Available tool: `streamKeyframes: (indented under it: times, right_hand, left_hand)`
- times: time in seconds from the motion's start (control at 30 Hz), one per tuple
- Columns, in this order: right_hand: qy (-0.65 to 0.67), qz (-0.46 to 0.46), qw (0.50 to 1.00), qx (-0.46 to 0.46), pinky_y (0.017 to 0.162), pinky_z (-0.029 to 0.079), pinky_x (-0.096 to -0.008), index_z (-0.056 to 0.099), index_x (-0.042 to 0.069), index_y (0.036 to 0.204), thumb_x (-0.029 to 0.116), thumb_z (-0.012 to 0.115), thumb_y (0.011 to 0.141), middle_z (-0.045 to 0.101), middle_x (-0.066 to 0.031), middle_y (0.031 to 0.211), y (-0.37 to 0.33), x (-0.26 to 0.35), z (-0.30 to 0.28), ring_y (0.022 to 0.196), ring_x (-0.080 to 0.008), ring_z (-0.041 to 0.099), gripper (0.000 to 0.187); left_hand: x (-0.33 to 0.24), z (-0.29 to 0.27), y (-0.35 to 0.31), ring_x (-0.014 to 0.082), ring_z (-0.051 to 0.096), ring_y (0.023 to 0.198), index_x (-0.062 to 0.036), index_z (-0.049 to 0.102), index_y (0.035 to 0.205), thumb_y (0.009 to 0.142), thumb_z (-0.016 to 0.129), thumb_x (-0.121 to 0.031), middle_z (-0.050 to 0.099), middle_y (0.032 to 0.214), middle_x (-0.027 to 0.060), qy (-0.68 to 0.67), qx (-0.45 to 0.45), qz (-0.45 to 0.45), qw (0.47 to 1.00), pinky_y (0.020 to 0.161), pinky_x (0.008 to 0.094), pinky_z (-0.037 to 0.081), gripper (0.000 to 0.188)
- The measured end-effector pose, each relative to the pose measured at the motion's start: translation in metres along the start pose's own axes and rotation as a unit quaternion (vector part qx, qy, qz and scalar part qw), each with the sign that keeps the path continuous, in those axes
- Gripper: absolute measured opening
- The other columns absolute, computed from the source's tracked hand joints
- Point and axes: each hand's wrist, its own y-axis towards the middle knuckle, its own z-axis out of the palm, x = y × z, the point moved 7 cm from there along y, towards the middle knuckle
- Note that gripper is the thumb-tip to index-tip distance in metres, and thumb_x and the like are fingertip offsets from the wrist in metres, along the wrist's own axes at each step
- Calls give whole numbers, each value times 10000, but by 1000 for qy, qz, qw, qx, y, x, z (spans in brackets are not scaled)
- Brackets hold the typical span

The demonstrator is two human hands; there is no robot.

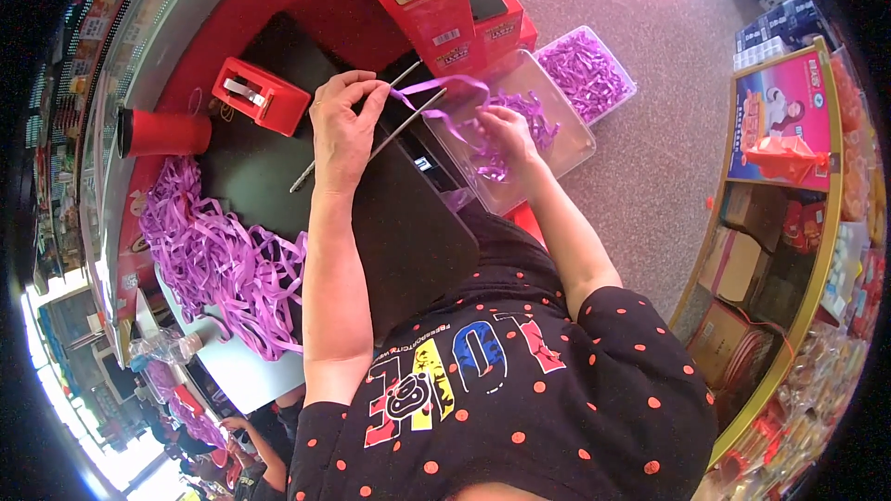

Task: The recorder is wrapping purple ribbons around metal rods to create decorative bows and securing them with tape.

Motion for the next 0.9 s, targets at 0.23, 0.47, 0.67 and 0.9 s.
streamKeyframes:
  times: [0.23, 0.47, 0.67, 0.9]
  right_hand:
    - [-18, 14, 999, -38, 492, 453, -186, 627, 33, 1047, 94, 620, 869, 664, -36, 848, 19, -19, -14, 603, -64, 574, 188]
    - [-292, -89, 950, -68, 751, 511, -276, 629, 14, 1023, 55, 676, 784, 679, -50, 867, 18, -42, -40, 815, -141, 645, 247]
    - [-432, -153, 889, -19, 735, 517, -347, 619, 60, 951, 146, 675, 815, 682, -114, 872, -10, -35, -22, 801, -223, 668, 171]
    - [-494, -315, 804, 105, 782, 499, -374, 676, 76, 966, 143, 648, 826, 667, -107, 931, -58, -32, -17, 882, -281, 629, 158]
  left_hand:
    - [-2, 1, 0, 244, 537, 1017, -74, 717, 844, 810, 679, -190, 637, 995, 42, -3, 7, -4, 1000, 929, 371, 363, 127]
    - [-9, 0, 3, 247, 570, 981, -42, 712, 879, 827, 682, -171, 658, 1000, 69, 23, 4, 18, 1000, 877, 351, 429, 143]
    - [-3, 0, 1, 247, 569, 987, -42, 711, 884, 831, 679, -186, 655, 1017, 69, 30, 8, 16, 999, 877, 352, 429, 157]
    - [-3, 3, 2, 242, 533, 1038, -65, 714, 860, 829, 664, -207, 633, 1020, 38, 7, 17, -10, 1000, 943, 376, 359, 154]
